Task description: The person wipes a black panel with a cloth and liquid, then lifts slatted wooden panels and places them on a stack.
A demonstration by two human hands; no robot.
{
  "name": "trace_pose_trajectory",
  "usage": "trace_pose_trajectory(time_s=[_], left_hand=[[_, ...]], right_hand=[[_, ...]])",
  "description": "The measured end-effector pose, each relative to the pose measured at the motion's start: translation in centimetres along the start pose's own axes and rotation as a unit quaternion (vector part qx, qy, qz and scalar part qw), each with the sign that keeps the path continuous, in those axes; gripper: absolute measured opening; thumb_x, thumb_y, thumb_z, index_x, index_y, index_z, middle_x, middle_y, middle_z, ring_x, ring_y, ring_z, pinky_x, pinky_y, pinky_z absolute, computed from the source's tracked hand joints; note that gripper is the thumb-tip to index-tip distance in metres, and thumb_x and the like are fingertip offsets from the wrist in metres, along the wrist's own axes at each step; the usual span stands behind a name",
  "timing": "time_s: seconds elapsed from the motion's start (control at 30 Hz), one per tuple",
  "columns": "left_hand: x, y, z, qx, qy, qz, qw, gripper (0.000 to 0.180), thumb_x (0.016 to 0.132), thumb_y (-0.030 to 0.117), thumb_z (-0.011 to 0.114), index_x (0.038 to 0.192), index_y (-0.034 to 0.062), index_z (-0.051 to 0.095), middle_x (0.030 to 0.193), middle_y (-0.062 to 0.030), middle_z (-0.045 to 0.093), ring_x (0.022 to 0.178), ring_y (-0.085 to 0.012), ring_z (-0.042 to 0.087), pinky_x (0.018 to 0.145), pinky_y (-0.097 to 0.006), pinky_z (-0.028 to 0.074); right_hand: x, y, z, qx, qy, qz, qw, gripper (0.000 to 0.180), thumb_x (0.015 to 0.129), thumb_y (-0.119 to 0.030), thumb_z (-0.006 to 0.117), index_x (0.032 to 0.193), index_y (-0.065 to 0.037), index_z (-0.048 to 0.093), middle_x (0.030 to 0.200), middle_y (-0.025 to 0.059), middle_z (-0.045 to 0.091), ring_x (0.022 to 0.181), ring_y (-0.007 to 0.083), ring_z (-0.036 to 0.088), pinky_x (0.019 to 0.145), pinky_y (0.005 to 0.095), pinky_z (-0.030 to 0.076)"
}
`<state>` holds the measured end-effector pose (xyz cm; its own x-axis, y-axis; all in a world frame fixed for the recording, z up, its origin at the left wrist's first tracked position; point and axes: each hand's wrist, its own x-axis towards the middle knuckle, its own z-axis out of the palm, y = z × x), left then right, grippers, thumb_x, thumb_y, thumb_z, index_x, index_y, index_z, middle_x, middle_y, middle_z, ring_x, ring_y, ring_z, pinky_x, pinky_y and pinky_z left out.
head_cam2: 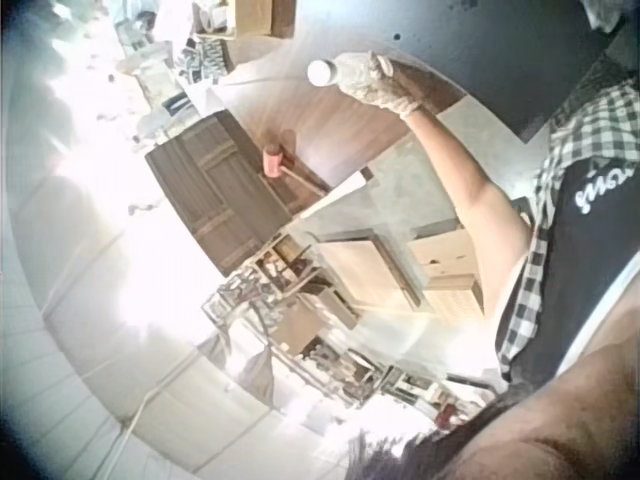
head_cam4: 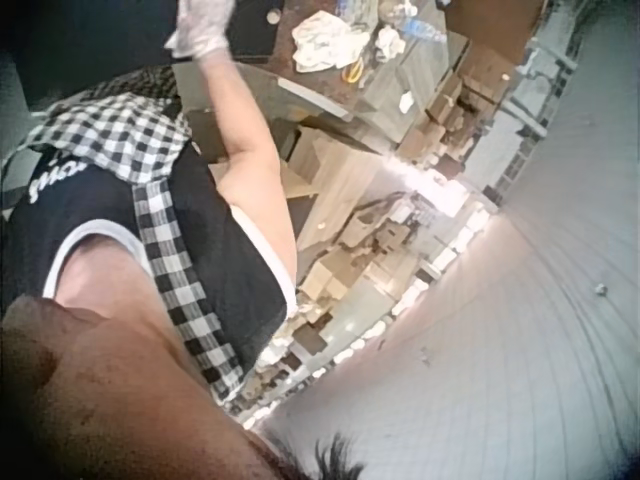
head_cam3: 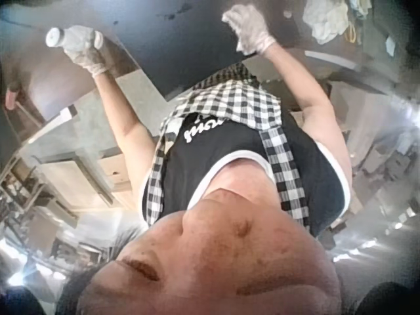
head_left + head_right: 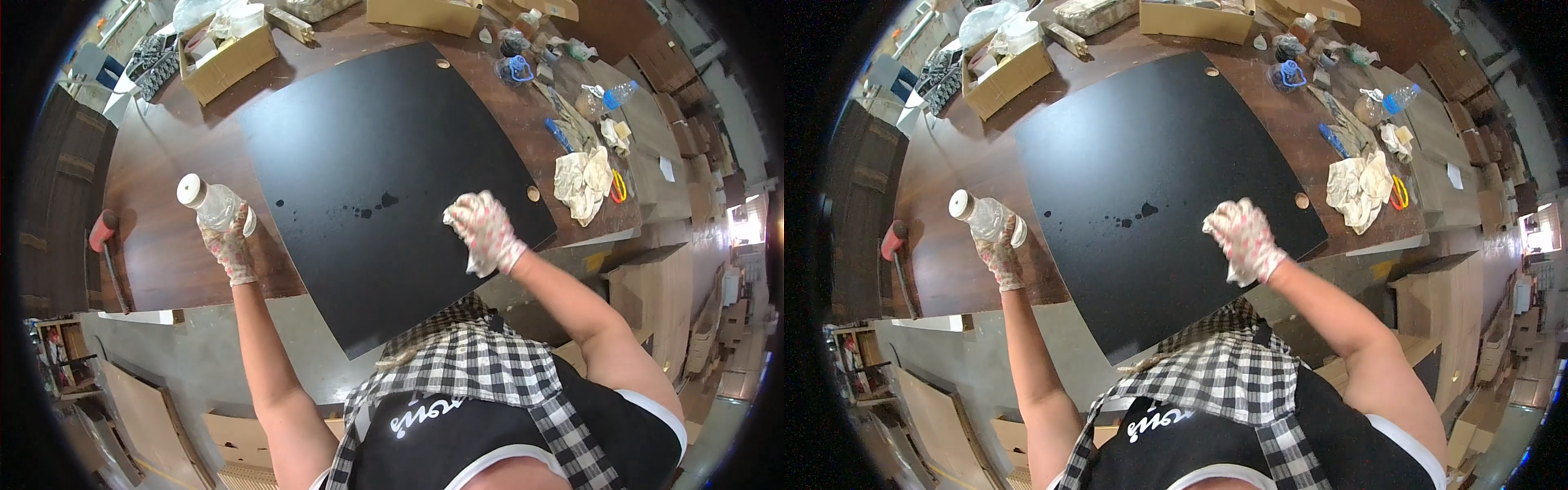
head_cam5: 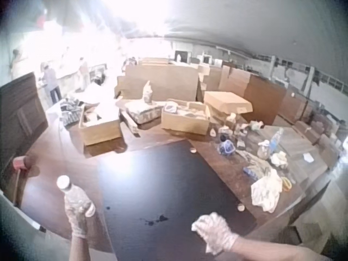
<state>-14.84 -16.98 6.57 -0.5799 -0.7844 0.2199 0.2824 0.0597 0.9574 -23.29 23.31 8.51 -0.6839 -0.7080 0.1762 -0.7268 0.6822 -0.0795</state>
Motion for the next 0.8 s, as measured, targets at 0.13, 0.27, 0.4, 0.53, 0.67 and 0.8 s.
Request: trace_pose_trajectory(time_s=[0.13,0.27,0.4,0.53,0.67,0.8], left_hand=[[-0.7,-1.7,-2.2,0.044,0.095,-0.088,0.991,0.068,0.068,0.003,0.071,0.123,0.0004,0.032,0.114,-0.0097,0.045,0.101,-0.0207,0.048,0.085,-0.031,0.044],[-7.9,0.5,-0.3,0.295,0.093,0.031,0.950,0.055,0.079,0.010,0.059,0.124,-0.0030,0.030,0.118,-0.0153,0.037,0.105,-0.0234,0.043,0.091,-0.034,0.037],[-18.7,1.4,-1.3,0.297,-0.034,-0.054,0.953,0.049,0.082,0.010,0.052,0.125,-0.0001,0.031,0.108,-0.0124,0.041,0.094,-0.0218,0.045,0.086,-0.034,0.038],[-21.2,3.4,0.8,0.355,-0.136,-0.136,0.915,0.059,0.084,0.017,0.051,0.132,0.0012,0.021,0.129,-0.0199,0.035,0.118,-0.0290,0.037,0.096,-0.035,0.030],[-21.4,1.6,-0.7,0.308,-0.110,-0.123,0.937,0.055,0.085,0.017,0.050,0.131,0.0017,0.024,0.127,-0.0207,0.039,0.115,-0.0293,0.041,0.096,-0.034,0.031],[-21.8,2.9,-0.3,0.313,-0.112,-0.115,0.936,0.046,0.088,0.017,0.046,0.128,0.0000,0.032,0.121,-0.0170,0.046,0.108,-0.0232,0.045,0.093,-0.032,0.033]], right_hand=[[2.0,0.1,0.0,0.012,-0.009,0.042,0.999,0.012,0.075,-0.021,0.055,0.087,-0.021,0.059,0.093,-0.0002,0.051,0.084,0.0222,0.048,0.069,0.0362,0.043],[2.9,1.7,0.0,-0.036,0.018,0.059,0.997,0.015,0.069,-0.017,0.056,0.083,-0.021,0.057,0.092,0.0015,0.049,0.083,0.0226,0.047,0.068,0.0352,0.043],[-1.5,0.6,1.2,0.035,-0.005,-0.006,0.999,0.018,0.065,-0.014,0.056,0.081,-0.021,0.055,0.090,0.0015,0.048,0.082,0.0234,0.046,0.065,0.0341,0.042],[5.0,2.3,0.4,-0.007,-0.004,0.020,1.000,0.014,0.068,-0.015,0.054,0.081,-0.019,0.052,0.092,0.0023,0.048,0.084,0.0238,0.044,0.070,0.0351,0.040],[-0.7,0.3,1.0,0.057,0.081,0.004,0.995,0.011,0.071,-0.016,0.053,0.081,-0.021,0.056,0.085,0.0005,0.049,0.078,0.0230,0.046,0.069,0.0358,0.041],[0.5,2.2,0.3,0.041,0.075,0.013,0.996,0.011,0.074,-0.019,0.051,0.083,-0.019,0.057,0.088,0.0016,0.050,0.081,0.0234,0.046,0.070,0.0365,0.041]])
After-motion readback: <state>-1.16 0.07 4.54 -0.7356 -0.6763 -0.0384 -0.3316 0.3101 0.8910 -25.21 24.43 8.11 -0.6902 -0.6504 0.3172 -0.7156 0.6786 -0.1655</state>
